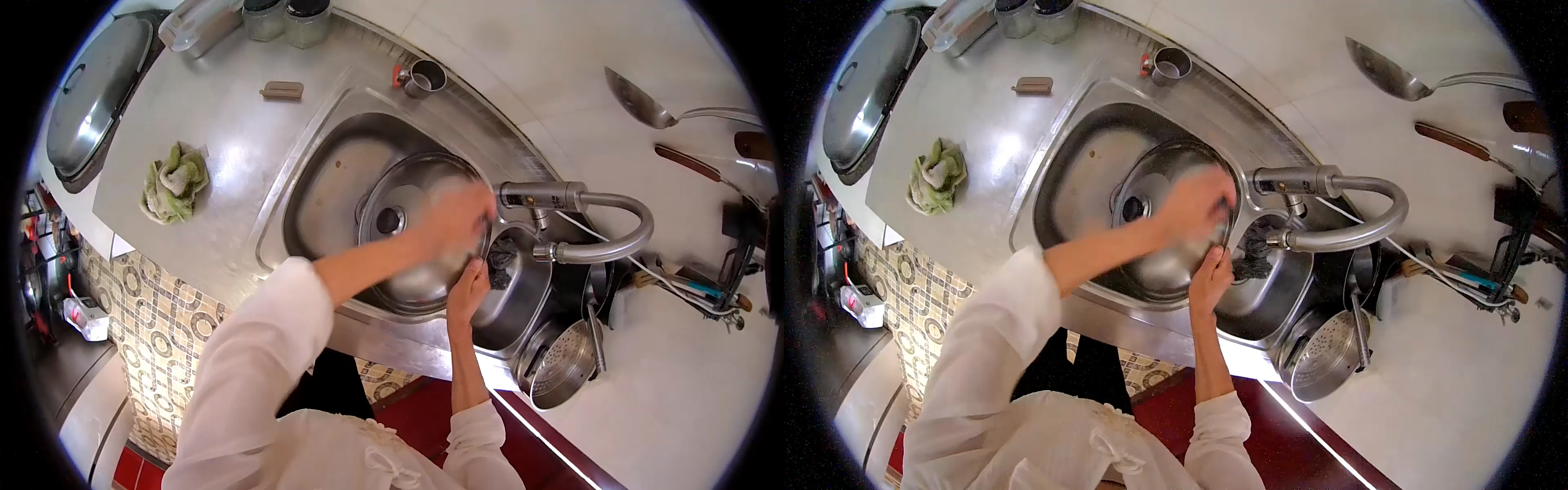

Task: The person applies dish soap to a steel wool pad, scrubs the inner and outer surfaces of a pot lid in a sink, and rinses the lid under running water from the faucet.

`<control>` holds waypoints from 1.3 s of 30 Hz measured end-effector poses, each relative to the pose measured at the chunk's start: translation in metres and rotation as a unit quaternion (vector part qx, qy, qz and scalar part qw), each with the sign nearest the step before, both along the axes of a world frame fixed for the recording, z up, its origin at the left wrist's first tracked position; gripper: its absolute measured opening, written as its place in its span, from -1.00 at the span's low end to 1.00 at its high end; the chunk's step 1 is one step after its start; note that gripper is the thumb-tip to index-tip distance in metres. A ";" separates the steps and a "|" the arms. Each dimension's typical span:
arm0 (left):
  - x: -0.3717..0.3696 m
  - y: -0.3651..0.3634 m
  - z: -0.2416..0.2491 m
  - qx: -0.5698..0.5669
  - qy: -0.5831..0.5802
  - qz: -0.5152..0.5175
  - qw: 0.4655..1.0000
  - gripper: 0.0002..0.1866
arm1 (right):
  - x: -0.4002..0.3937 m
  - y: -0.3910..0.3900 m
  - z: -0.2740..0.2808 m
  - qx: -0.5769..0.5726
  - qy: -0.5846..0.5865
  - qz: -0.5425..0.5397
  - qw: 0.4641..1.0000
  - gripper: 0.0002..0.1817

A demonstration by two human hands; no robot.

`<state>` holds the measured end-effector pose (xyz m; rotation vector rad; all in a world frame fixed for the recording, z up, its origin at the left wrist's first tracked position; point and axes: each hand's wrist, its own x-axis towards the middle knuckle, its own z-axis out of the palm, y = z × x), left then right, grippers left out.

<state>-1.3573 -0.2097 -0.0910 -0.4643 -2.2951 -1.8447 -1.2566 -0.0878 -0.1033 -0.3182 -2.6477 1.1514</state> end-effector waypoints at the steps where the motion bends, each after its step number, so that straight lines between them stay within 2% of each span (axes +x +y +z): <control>1: 0.018 0.000 0.007 0.044 0.029 -0.111 0.992 -0.74 | 0.001 0.004 -0.005 -0.003 0.003 0.000 1.000 -0.57; 2: 0.024 -0.003 0.009 0.043 0.032 -0.111 0.992 -0.74 | 0.002 0.005 -0.002 -0.021 -0.018 -0.001 1.000 -0.59; 3: 0.030 -0.006 0.011 0.101 -0.030 -0.082 0.991 -0.71 | 0.003 0.007 0.001 -0.038 -0.039 -0.002 0.999 -0.60; 4: 0.030 -0.006 0.012 0.158 -0.092 -0.054 0.982 -0.67 | 0.006 0.007 0.002 -0.022 -0.012 0.006 1.000 -0.62; 5: 0.027 -0.006 0.017 0.159 -0.090 -0.058 0.981 -0.67 | 0.007 0.006 0.005 -0.021 -0.009 0.002 1.000 -0.62; 7: 0.022 -0.010 0.025 0.114 0.101 -0.101 0.983 -0.63 | 0.011 0.006 0.007 -0.029 -0.029 0.028 0.999 -0.64; 8: 0.019 -0.014 0.023 0.016 0.193 -0.201 0.960 -0.63 | 0.012 0.005 0.007 -0.030 -0.032 0.028 0.999 -0.64; 9: 0.013 -0.020 0.022 0.015 0.191 -0.200 0.961 -0.63 | 0.011 0.003 0.007 -0.003 0.006 0.039 0.999 -0.66; 11: -0.008 -0.032 0.019 -0.181 0.319 -0.248 0.897 -0.66 | 0.013 0.005 0.004 0.024 0.046 0.046 0.998 -0.67; 12: -0.026 -0.041 0.018 -0.258 0.278 -0.273 0.884 -0.67 | 0.013 0.011 0.001 0.046 0.014 0.049 0.998 -0.69; 14: -0.065 -0.082 -0.005 -0.239 0.242 -0.169 0.925 -0.70 | 0.011 0.009 0.001 0.066 -0.012 0.055 0.996 -0.71; 15: -0.086 -0.103 -0.047 -0.227 0.278 -0.127 0.925 -0.68 | 0.011 0.006 0.003 0.069 0.003 0.066 0.995 -0.71; 16: -0.086 -0.118 -0.039 -0.297 0.176 -0.186 0.920 -0.67 | 0.013 0.005 0.006 0.072 0.014 0.076 0.994 -0.71; 19: -0.063 -0.118 -0.032 -0.284 0.202 -0.153 0.925 -0.67 | 0.015 0.010 -0.014 0.035 0.033 0.072 0.996 -0.70; 22: -0.047 -0.087 0.005 -0.199 0.293 -0.288 0.890 -0.72 | 0.004 -0.004 0.008 0.041 -0.038 0.091 0.994 -0.68; 23: -0.031 -0.054 0.036 -0.414 0.190 -0.377 0.806 -0.81 | -0.002 -0.010 0.010 0.058 -0.078 0.107 0.990 -0.68; 24: -0.014 -0.054 0.024 -0.291 0.353 -0.314 0.832 -0.88 | 0.002 -0.004 -0.011 0.052 -0.056 0.100 0.992 -0.68; 25: -0.018 -0.056 0.021 -0.293 0.354 -0.305 0.834 -0.88 | 0.001 -0.004 -0.009 0.054 -0.053 0.108 0.991 -0.68; 27: -0.019 -0.061 0.022 -0.273 0.318 -0.297 0.858 -0.92 | 0.005 -0.008 0.001 0.068 0.013 0.108 0.992 -0.68; 28: -0.028 -0.067 0.018 -0.275 0.297 -0.266 0.875 -0.85 | 0.007 -0.007 0.008 0.085 -0.065 0.090 0.990 -0.70; 30: -0.057 -0.099 -0.002 -0.291 0.189 -0.230 0.909 -0.85 | 0.010 0.010 -0.012 0.079 -0.023 0.081 0.993 -0.71; 31: -0.068 -0.125 -0.024 -0.279 0.172 -0.183 0.927 -0.83 | 0.016 0.016 -0.017 0.070 0.011 0.074 0.995 -0.72; 32: -0.073 -0.147 -0.052 -0.242 0.174 -0.158 0.941 -0.81 | 0.019 0.016 -0.010 0.063 -0.002 0.066 0.996 -0.70; 34: -0.058 -0.159 -0.058 -0.255 0.130 -0.145 0.947 -0.79 | 0.014 0.019 -0.010 0.060 -0.045 0.065 0.995 -0.69; 36: -0.048 -0.156 -0.049 -0.266 0.081 -0.136 0.951 -0.81 | 0.007 0.025 -0.009 0.040 -0.088 0.068 0.993 -0.67; 39: -0.047 -0.124 -0.016 -0.248 0.125 -0.167 0.946 -0.82 | -0.022 0.001 0.027 0.056 -0.068 0.126 0.988 -0.69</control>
